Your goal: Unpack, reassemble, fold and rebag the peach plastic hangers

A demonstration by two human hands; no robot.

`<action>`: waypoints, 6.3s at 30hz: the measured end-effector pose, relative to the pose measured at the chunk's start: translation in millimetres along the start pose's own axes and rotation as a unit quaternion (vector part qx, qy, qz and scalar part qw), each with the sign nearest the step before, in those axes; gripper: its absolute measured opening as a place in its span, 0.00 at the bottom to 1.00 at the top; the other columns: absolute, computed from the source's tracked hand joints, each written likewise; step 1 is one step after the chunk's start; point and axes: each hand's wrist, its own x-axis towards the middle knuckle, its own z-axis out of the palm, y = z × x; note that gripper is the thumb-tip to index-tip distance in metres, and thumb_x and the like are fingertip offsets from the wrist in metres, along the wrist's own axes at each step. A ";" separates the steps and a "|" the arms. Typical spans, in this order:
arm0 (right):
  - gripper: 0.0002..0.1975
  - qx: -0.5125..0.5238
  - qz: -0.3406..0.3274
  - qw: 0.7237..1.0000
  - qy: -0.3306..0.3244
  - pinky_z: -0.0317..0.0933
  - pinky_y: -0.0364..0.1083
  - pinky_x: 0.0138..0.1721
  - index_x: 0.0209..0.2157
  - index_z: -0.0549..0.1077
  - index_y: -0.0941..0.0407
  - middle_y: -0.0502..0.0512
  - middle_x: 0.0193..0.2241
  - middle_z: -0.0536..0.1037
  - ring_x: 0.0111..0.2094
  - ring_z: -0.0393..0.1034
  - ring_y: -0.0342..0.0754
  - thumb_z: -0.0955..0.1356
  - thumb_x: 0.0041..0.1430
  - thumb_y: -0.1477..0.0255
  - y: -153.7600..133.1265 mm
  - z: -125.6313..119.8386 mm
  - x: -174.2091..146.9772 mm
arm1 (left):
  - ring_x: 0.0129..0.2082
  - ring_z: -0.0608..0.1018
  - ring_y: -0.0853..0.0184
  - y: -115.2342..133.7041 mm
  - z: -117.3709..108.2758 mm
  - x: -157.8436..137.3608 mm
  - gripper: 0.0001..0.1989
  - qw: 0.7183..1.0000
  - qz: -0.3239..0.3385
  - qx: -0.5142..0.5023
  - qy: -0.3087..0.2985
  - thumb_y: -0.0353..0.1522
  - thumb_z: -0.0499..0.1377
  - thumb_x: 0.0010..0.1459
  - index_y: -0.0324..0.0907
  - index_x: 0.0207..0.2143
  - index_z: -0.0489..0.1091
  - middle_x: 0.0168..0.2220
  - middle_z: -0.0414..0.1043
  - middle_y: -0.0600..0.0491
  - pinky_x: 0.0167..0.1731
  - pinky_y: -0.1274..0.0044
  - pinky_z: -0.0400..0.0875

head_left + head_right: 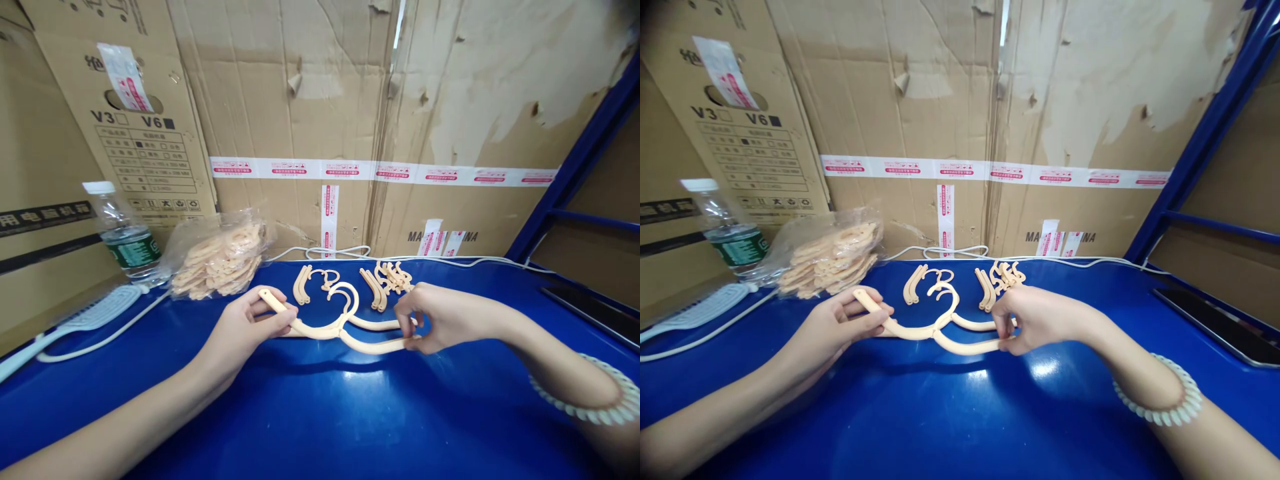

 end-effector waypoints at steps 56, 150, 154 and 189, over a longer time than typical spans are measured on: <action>0.13 -0.041 0.066 0.996 -0.034 0.61 0.45 0.32 0.37 0.75 0.57 0.54 0.32 0.77 0.32 0.70 0.48 0.71 0.54 0.64 34.7 0.2 11.4 | 0.43 0.77 0.62 -21.6 -24.2 16.5 0.13 0.755 0.334 0.531 -0.191 0.33 0.54 0.65 0.47 0.51 0.68 0.46 0.75 0.52 0.41 0.73 0.71; 0.06 -0.009 -0.174 0.981 0.090 0.64 0.44 0.37 0.35 0.80 0.59 0.57 0.35 0.77 0.33 0.69 0.45 0.71 0.54 0.77 41.2 8.3 163.7 | 0.52 0.71 0.62 -45.1 -47.7 68.5 0.18 0.782 0.371 0.471 -0.170 0.23 0.48 0.64 0.42 0.51 0.69 0.51 0.69 0.47 0.54 0.66 0.67; 0.09 0.043 -0.148 0.972 0.177 0.65 0.44 0.35 0.38 0.78 0.59 0.59 0.40 0.77 0.36 0.71 0.46 0.70 0.57 0.70 39.8 9.3 147.0 | 0.45 0.73 0.63 -42.3 -46.4 66.4 0.12 0.789 0.372 0.459 -0.170 0.26 0.49 0.66 0.41 0.45 0.72 0.43 0.68 0.48 0.48 0.70 0.70; 0.11 0.658 0.001 0.730 0.185 0.70 0.38 0.26 0.36 0.73 0.56 0.51 0.29 0.80 0.26 0.75 0.40 0.75 0.53 0.70 -49.3 86.2 35.2 | 0.39 0.79 0.65 -18.3 23.5 -14.4 0.22 0.985 0.029 -0.122 -0.118 0.26 0.70 0.48 0.44 0.39 0.61 0.34 0.75 0.57 0.40 0.72 0.75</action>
